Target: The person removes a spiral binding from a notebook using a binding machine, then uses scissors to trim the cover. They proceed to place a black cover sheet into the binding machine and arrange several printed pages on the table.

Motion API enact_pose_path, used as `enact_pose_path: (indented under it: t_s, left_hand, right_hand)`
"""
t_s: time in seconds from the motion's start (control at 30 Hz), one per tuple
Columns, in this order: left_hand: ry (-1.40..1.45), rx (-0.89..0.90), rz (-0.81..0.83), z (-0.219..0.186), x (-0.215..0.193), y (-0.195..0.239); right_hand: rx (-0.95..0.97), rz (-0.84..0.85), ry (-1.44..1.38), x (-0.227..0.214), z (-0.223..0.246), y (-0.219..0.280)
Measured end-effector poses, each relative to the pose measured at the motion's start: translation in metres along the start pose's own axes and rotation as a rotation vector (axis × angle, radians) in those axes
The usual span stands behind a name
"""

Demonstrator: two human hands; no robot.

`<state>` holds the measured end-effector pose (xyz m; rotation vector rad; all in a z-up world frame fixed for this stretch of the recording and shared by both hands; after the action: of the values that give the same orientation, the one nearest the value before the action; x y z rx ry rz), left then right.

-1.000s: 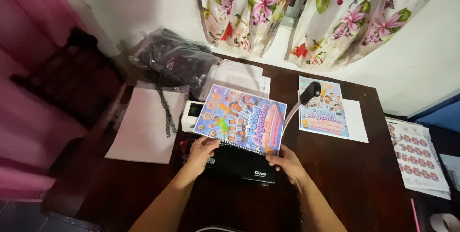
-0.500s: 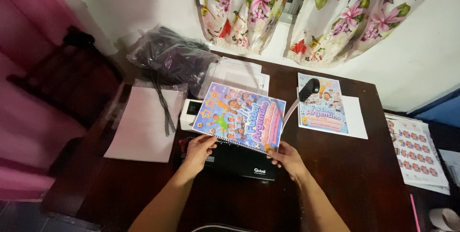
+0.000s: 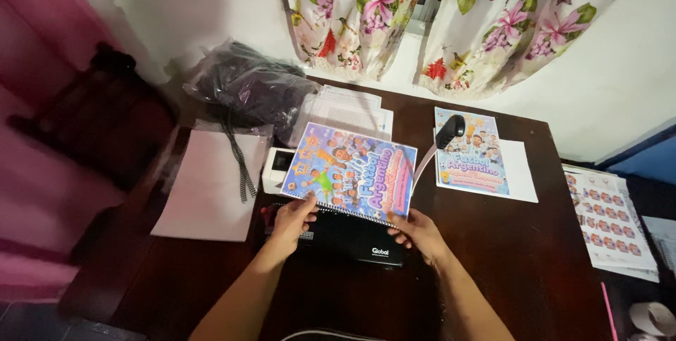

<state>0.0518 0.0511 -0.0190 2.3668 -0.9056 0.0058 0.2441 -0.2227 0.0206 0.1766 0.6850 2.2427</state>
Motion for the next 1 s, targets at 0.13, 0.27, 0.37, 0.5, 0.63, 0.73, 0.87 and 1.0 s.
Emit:
enact_pose_path:
  t_s: [0.13,0.27,0.37,0.5,0.63,0.73,0.87,1.0]
  left_hand:
    - [0.147,0.091,0.111,0.017,-0.005,-0.030]
    - [-0.059,0.075,-0.011,-0.004,-0.009,-0.008]
    - [0.024,0.056,0.022,-0.003,-0.005,-0.006]
    - [0.111,0.125,0.098,0.012,-0.009,-0.029]
    - [-0.037,0.112,-0.011,0.002,-0.013,-0.018]
    - [0.030,0.158,-0.034,-0.008,-0.012,-0.010]
    - [0.049,0.114,0.020,0.001,-0.012,-0.014]
    - [-0.136,0.048,-0.067,-0.012,-0.011,0.005]
  right_hand:
    - [-0.110,0.096,-0.048,0.004,0.006,0.001]
    - [-0.080,0.099,-0.062,0.004,0.002,-0.003]
    - [-0.041,0.077,-0.043,0.002,-0.001,-0.002]
    - [-0.115,0.082,0.000,-0.005,-0.010,-0.014]
    - [-0.016,0.037,-0.027,-0.002,-0.002,-0.001]
    - [-0.025,0.059,-0.002,0.002,0.000,0.002]
    - [-0.105,0.085,0.016,0.004,0.008,0.004]
    - [0.006,0.031,0.004,0.003,0.004,0.008]
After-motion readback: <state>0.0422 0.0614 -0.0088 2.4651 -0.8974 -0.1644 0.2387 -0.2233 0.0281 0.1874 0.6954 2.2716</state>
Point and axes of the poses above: each hand's wrist, its own y-axis away from the middle knuckle, its own x-axis out of the palm, z = x × y, the point moved 10 cm from there along -y, towards the middle knuckle, and after that the axes turned 1 degree about x, right-handed, at the moved point
